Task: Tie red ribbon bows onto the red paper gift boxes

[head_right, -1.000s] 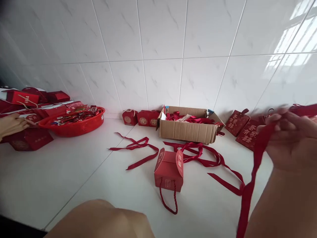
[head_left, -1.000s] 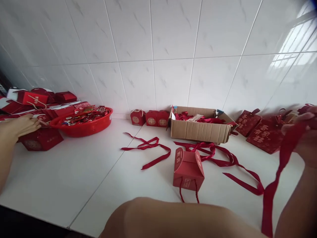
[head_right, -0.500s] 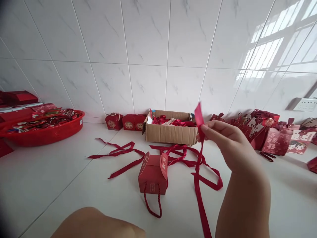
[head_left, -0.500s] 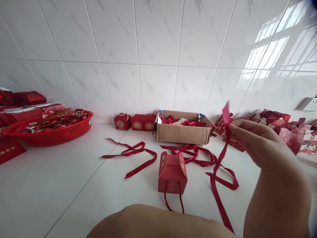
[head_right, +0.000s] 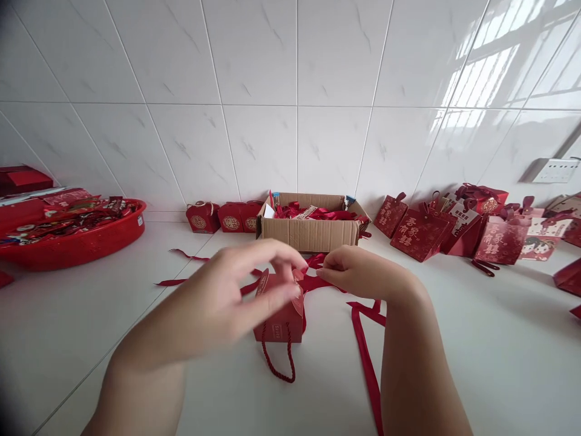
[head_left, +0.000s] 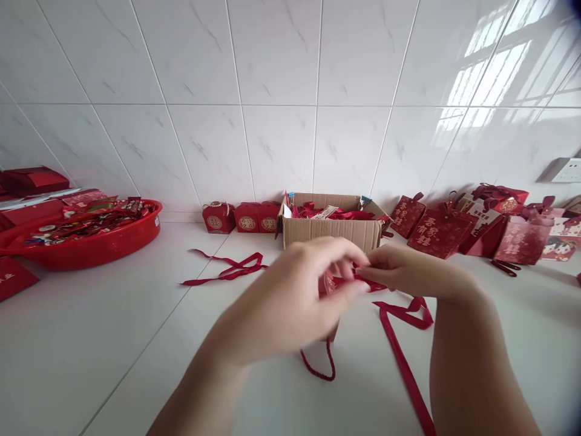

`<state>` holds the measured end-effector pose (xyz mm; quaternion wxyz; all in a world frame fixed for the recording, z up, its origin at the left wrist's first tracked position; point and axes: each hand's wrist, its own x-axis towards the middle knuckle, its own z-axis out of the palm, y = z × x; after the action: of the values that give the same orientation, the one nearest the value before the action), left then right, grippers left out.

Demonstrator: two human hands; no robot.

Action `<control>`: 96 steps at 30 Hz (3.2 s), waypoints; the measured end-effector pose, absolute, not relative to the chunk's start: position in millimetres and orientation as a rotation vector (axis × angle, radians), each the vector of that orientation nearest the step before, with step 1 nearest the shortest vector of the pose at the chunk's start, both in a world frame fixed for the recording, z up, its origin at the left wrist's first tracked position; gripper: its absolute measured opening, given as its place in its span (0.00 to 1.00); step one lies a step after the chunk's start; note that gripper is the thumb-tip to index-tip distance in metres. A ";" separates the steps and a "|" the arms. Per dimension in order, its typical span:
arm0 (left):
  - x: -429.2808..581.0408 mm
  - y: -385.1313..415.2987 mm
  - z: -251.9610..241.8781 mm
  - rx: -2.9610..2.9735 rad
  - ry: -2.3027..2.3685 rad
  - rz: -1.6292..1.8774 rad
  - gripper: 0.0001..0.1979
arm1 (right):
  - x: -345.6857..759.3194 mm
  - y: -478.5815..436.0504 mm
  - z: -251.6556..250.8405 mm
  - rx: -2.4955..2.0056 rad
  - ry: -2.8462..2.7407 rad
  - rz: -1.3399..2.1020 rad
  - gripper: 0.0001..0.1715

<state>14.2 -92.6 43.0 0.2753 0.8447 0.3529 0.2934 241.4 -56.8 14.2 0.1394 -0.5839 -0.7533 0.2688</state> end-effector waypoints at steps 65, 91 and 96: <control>-18.1 5.6 23.1 2.268 1.394 -0.113 0.24 | 214.6 -53.2 23.8 -0.984 -1.553 1.003 0.13; -20.3 9.8 18.9 2.308 1.402 -0.189 0.25 | 188.9 -19.7 -10.4 -1.437 -1.898 1.118 0.12; -18.8 9.3 19.6 2.310 1.410 -0.183 0.25 | 188.2 -19.7 -11.2 -1.414 -1.895 1.157 0.11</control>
<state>-18.8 9.3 19.6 0.2128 0.8322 0.5078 -0.0661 188.2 -19.7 -11.2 0.2521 -0.5199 -0.6966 0.4254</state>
